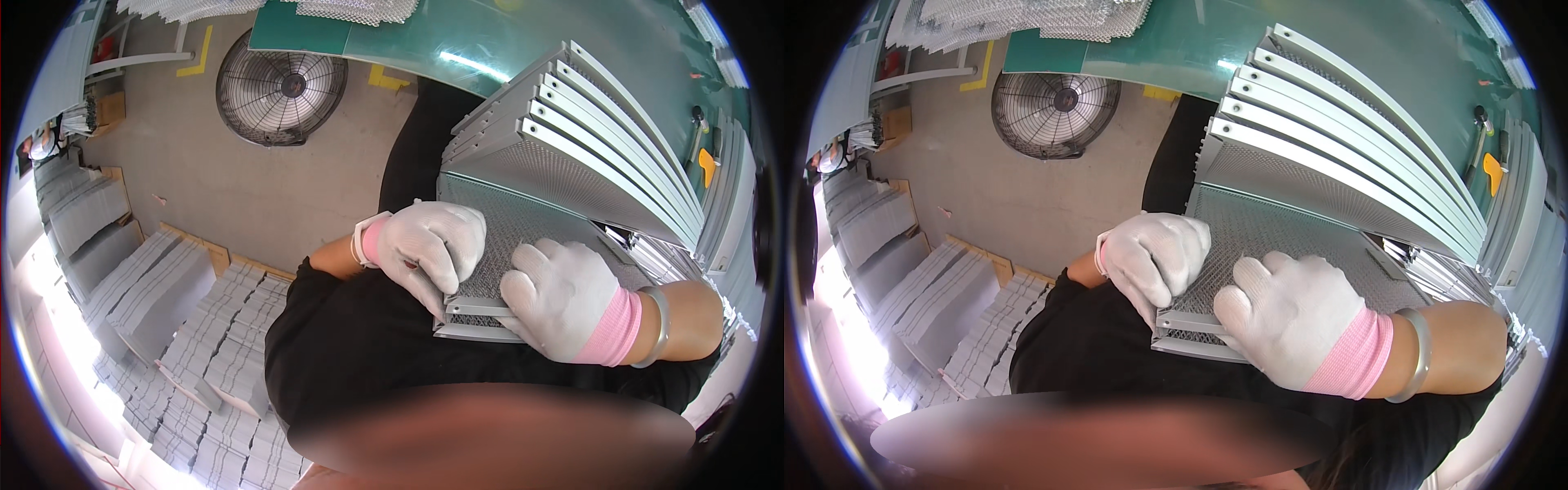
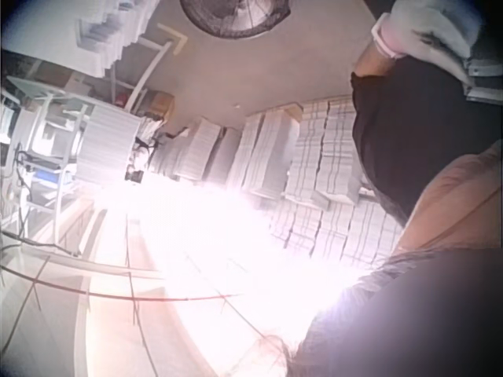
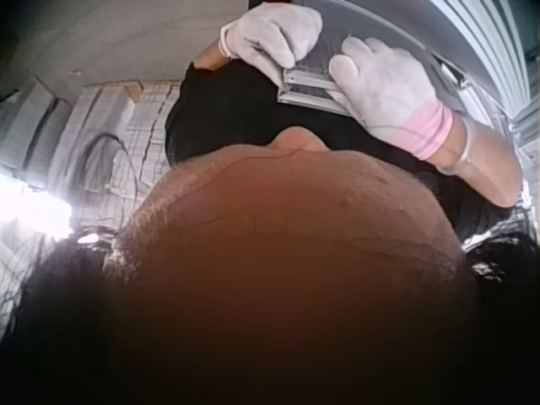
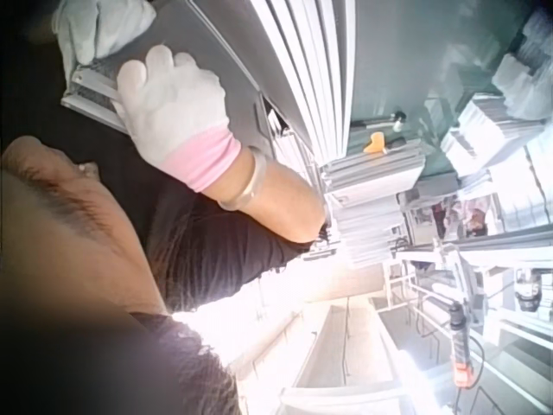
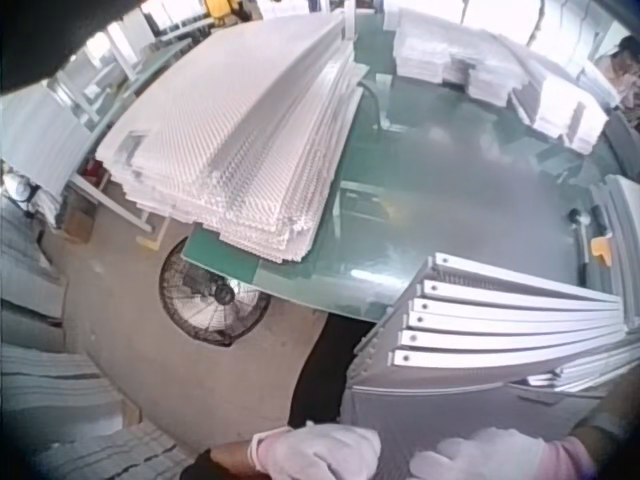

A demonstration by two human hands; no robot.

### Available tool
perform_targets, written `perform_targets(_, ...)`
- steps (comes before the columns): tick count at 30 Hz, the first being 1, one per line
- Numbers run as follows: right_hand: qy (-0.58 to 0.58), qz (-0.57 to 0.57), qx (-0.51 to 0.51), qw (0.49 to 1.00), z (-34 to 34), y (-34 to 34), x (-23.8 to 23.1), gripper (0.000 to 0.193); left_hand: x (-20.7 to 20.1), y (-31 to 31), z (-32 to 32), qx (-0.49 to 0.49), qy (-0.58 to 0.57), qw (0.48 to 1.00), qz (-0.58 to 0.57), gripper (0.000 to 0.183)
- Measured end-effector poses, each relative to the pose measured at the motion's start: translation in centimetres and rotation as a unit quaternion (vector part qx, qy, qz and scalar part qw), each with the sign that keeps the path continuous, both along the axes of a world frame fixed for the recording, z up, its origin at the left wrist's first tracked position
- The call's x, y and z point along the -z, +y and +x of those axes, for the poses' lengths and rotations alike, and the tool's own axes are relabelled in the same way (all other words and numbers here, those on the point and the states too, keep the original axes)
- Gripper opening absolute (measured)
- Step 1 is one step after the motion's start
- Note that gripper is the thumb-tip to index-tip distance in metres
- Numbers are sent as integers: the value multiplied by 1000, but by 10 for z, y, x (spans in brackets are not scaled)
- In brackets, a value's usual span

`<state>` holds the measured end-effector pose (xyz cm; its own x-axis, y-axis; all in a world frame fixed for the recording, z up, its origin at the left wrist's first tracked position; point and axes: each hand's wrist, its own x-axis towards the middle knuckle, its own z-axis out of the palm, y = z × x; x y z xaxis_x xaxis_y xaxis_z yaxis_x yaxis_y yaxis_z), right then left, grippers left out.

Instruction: Assembling aluminum mesh filters by attaching metal brackets and drilling screws.

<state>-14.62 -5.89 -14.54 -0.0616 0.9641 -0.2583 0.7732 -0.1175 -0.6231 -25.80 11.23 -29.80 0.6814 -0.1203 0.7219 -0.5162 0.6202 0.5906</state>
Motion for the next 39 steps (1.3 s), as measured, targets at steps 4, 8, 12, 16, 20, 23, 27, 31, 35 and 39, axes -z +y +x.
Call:
perform_targets(4,-2,8,-4,1000,-2,0,2,17,3,-3,3,0,-19,1000,-21,29)
perform_targets(8,-19,2,6,1000,-3,1,1,17,0,-3,4,0,-32,999,-25,28)
perform_targets(12,-10,12,-18,1000,3,4,0,16,-1,-1,2,-26,-21,999,-20,27)
perform_targets(16,-24,16,-32,999,5,6,1,17,-7,0,5,-80,-19,997,-1,23)
perform_targets(20,-40,8,-27,999,8,8,-1,20,-16,5,7,-164,-50,983,59,27)
perform_targets(23,-26,-6,-25,999,13,12,-4,22,-17,12,-4,-185,6,974,132,27)
perform_targets(27,12,-20,-19,1000,24,15,-4,25,-21,12,-5,-266,36,945,187,32)
perform_targets(31,29,-18,-5,999,31,16,-2,26,-18,14,0,-284,34,936,206,33)
perform_targets(35,44,-10,2,999,35,17,-2,24,-11,11,2,-284,47,943,167,29)
perform_targets(39,34,-8,-2,999,35,18,-4,23,-11,6,2,-308,58,940,134,34)
